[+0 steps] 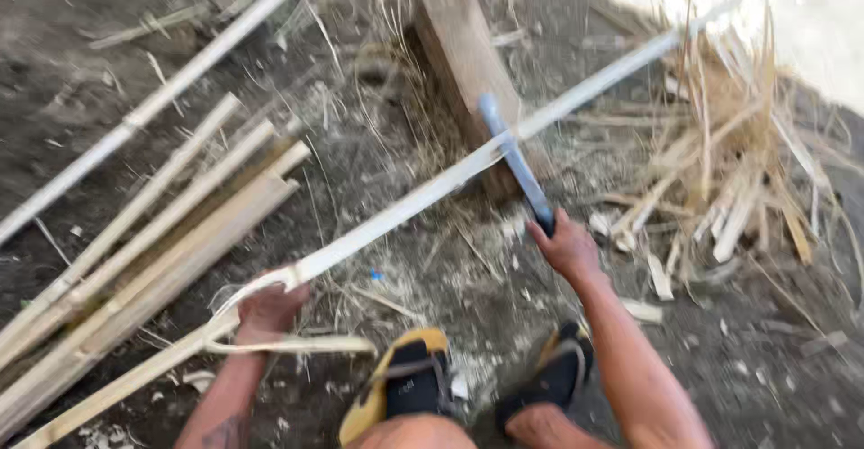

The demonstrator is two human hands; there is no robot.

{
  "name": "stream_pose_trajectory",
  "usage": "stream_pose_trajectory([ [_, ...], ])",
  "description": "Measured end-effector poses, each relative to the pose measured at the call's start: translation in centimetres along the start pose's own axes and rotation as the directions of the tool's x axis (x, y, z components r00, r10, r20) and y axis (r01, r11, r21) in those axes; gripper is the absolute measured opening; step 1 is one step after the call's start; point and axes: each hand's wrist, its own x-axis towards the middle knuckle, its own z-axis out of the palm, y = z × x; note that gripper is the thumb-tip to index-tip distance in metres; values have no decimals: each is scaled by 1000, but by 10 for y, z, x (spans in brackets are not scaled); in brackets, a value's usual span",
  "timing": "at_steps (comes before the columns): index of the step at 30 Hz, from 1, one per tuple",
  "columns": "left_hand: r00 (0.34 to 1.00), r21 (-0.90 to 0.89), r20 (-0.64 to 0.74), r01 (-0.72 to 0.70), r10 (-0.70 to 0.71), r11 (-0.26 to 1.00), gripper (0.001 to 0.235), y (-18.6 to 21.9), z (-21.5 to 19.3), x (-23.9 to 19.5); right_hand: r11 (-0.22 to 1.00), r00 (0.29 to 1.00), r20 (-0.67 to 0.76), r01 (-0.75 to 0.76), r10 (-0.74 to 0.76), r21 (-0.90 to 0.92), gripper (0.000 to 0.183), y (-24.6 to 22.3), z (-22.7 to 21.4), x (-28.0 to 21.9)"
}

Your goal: The person uses a machete to shave thin strips from bamboo poles. They hold each pole against a wooden block and repeatedly draw the blade along its length to remove the outer layer, then place the finished strips aside.

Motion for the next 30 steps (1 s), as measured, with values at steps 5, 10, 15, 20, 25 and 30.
stream_pose_trajectory([
  [5, 993, 150, 63, 84, -94, 985, 18, -4, -7, 5, 939, 956, 287, -154, 63, 307, 48, -40, 21, -22],
  [10, 990, 53, 51, 127, -130, 990, 24, 7, 4, 14, 952, 858, 436, 307, -270, -15, 51, -76, 40, -39],
  [15, 978, 255, -175, -64, 111, 965, 28, -72, 0, -30, 997, 995, 60, 78, -77, -19, 59, -12, -9, -1],
  [20, 991, 226, 26, 122, -132, 966, 35, -42, 32, 2, 993, 958, 285, -16, -20, 121, 57, -48, 25, -26],
  [25, 999, 161, 34, 35, -41, 986, 27, -12, 28, 3, 862, 753, 510, 505, -415, -46, 54, -81, 33, -40],
  [30, 985, 109, 55, 155, -162, 982, 26, -52, -17, -24, 997, 996, -49, 68, -70, -44, 60, -14, 0, 13],
])
